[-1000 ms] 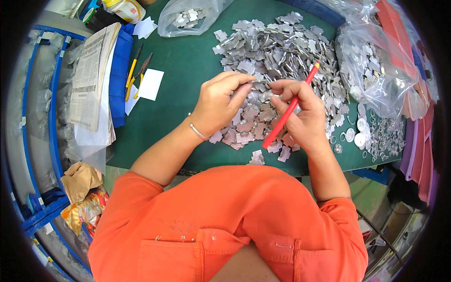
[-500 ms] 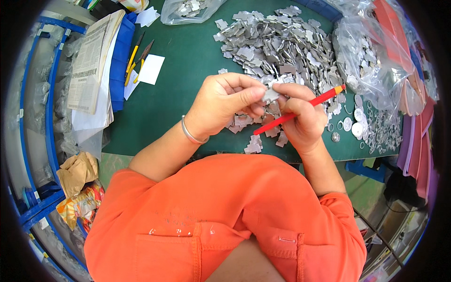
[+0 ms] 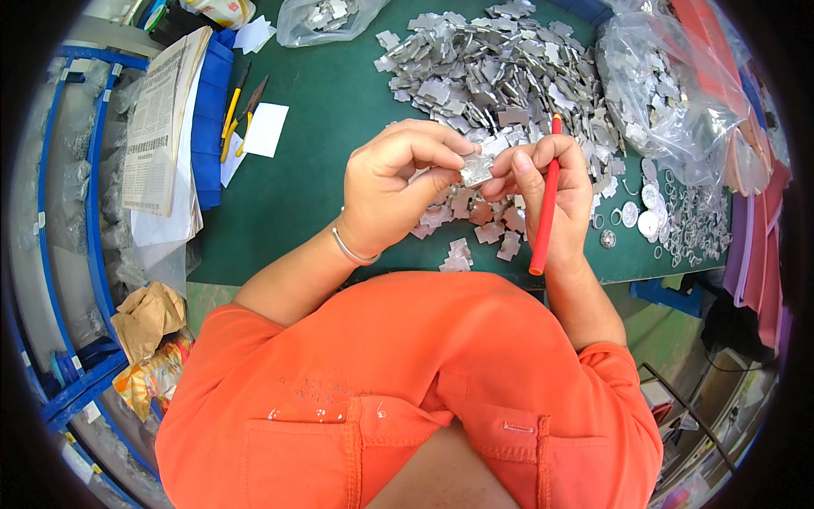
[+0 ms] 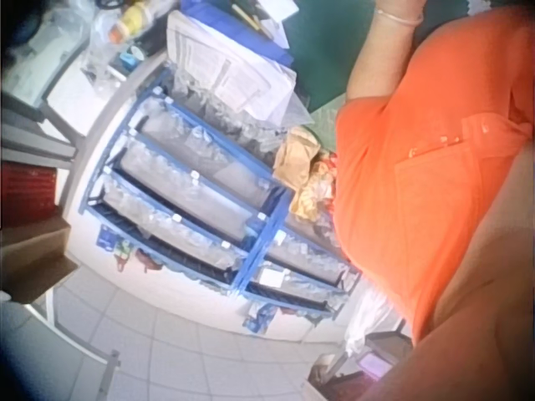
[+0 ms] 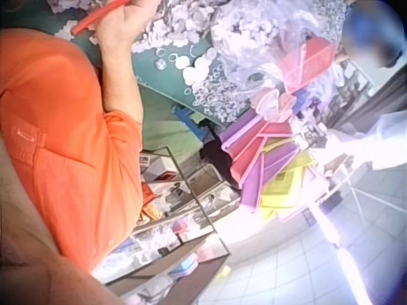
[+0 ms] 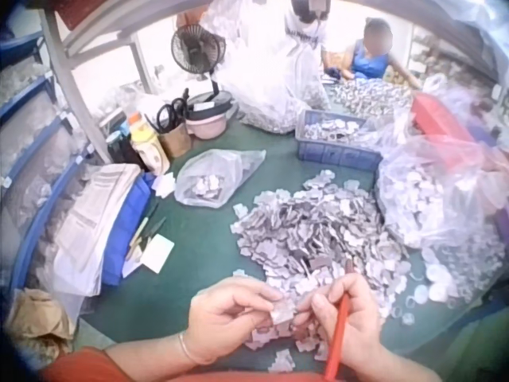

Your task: The person picks up metal parts from a large pile on a table, marks some of them using a red pencil, and sorts them by hand.

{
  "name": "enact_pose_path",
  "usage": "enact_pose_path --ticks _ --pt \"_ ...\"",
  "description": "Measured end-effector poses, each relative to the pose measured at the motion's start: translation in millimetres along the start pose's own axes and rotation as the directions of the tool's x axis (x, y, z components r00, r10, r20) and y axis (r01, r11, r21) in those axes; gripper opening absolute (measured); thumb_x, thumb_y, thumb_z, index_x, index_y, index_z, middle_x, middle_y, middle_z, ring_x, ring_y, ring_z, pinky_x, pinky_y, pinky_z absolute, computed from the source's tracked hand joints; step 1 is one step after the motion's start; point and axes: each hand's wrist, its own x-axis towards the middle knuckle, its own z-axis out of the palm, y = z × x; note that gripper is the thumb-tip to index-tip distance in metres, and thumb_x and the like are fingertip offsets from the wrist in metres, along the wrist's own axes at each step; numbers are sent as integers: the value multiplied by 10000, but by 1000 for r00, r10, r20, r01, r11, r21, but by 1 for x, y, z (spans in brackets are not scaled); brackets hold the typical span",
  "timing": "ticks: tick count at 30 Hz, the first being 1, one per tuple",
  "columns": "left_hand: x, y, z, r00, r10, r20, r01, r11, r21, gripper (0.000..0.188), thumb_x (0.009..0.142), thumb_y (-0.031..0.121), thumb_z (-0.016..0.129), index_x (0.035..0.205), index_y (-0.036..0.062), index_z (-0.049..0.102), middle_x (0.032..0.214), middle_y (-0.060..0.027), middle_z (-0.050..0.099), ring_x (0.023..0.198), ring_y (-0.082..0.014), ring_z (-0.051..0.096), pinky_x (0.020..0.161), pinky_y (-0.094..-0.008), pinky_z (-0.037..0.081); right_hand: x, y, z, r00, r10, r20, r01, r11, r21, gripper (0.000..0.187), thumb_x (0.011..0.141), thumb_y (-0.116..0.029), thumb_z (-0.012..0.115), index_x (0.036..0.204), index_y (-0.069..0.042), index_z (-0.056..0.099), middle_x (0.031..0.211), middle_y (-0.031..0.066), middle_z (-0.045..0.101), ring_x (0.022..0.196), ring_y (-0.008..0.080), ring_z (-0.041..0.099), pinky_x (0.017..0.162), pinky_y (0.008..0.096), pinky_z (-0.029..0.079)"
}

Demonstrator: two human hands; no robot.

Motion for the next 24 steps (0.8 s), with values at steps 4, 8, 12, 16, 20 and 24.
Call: enact_pose_path --ticks 4,8,12,16,20,24 --pt "3 1 -2 973 217 85 -231 939 256 191 659 -119 645 772 36 633 918 -89 664 808 -197 636 674 -268 518 -1 1 5 999 -28 19 29 999 -32 201 887 -43 568 872 -67 369 877 109 603 712 121 618 522 225 501" --pt "2 1 -2 972 212 103 -231 943 241 194 656 -120 657 775 29 619 925 -109 659 824 -215 637 675 -276 518 -1 2 10 998 -69 -3 69 997 23 235 860 -19 601 843 -62 370 864 103 590 693 101 594 528 219 492" --pt "2 -3 -3 966 221 136 -250 936 250 203 653 -125 655 785 25 618 950 -112 651 835 -218 634 667 -271 519 1 1 6 1000 -18 17 18 1000 -7 240 845 6 609 846 -53 376 865 117 593 671 116 595 550 230 506" --pt "11 -4 -6 953 292 83 -301 870 391 205 662 -108 644 819 21 620 977 -112 629 820 -214 625 675 -284 511 12 -2 -10 847 -504 169 519 717 -465 242 799 61 632 805 -32 409 884 168 617 680 169 616 582 263 526" --pt "26 -18 -29 989 142 -44 -94 827 554 156 739 -34 640 885 13 614 956 -104 621 804 -190 620 676 -280 491 60 -60 -83 360 -908 212 623 65 -780 215 742 75 691 761 -4 491 832 166 648 746 211 631 653 328 529" --pt "45 -54 -30 997 30 65 -67 689 722 251 761 131 691 965 8 611 979 -112 575 774 -212 607 685 -308 485 64 -89 -121 538 -838 85 91 -42 -995 146 800 -39 680 791 -21 535 893 82 674 788 156 629 719 261 494"
